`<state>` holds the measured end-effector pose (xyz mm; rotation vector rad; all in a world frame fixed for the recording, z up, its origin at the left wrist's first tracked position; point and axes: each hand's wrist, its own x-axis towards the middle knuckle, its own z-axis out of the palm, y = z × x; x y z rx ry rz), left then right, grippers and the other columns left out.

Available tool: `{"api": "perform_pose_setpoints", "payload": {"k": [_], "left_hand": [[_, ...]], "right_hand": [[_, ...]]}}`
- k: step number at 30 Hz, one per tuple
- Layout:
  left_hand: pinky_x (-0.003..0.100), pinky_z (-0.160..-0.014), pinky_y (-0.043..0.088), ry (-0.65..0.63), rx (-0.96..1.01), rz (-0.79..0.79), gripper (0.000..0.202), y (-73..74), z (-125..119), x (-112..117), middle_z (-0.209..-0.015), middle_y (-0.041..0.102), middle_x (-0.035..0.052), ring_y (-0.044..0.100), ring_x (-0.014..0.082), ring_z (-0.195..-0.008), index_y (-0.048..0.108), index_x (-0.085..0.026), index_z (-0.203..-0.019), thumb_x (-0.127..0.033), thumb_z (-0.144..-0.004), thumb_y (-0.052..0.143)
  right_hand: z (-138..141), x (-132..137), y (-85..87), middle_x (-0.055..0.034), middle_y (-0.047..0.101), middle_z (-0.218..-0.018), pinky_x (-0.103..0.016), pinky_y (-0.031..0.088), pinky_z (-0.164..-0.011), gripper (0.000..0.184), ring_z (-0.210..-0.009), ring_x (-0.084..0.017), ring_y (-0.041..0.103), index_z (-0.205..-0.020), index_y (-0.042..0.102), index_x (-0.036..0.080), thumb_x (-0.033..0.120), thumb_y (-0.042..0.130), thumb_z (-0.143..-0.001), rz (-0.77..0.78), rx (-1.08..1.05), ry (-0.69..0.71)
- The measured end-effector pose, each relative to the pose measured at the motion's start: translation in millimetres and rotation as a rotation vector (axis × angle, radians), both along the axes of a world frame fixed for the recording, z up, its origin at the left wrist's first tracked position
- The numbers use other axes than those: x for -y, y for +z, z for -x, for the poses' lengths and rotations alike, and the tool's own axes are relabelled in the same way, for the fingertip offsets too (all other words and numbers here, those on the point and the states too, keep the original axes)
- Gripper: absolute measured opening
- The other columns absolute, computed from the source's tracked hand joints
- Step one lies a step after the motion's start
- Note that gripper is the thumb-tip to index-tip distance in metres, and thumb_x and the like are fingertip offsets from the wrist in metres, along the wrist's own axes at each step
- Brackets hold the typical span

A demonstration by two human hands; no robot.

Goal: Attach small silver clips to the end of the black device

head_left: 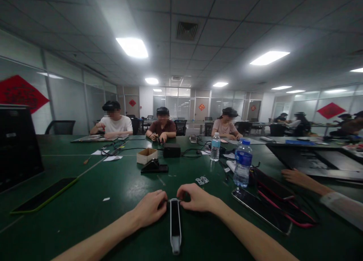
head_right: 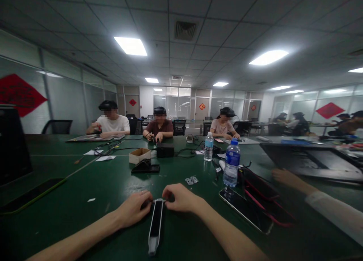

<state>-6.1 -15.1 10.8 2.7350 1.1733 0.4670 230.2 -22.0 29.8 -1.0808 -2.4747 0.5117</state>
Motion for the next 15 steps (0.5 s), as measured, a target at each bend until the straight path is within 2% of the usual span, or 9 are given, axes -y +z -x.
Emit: {"api": "perform_pose_setpoints", "payload": {"k": [10,15], "left_hand": [[0.026,-0.066,0.041,-0.020,0.000,-0.008,0.015,-6.6,2.1,-6.1,-0.088,0.061,0.0031,0.056,0.0157,-0.074,0.058,-0.019,-0.091,-0.024,-0.087,0.045],[0.026,-0.066,0.042,-0.023,-0.008,-0.035,0.015,-6.3,1.3,-5.6,-0.086,0.061,0.0037,0.056,0.0163,-0.073,0.059,-0.018,-0.090,-0.022,-0.086,0.045]], "right_hand": [[-2.7,-2.3,-1.0,-0.0038,0.065,-0.099,-0.025,0.051,-0.076,0.021,-0.086,-0.015,0.061,-0.101,0.064,0.016,0.022,0.064,-0.081,-0.003,0.006,0.012],[-1.2,-3.5,-3.9,-0.0038,0.066,-0.092,-0.025,0.051,-0.073,0.020,-0.080,-0.015,0.060,-0.096,0.065,0.014,0.017,0.065,-0.076,-0.063,-0.007,0.018]]}}
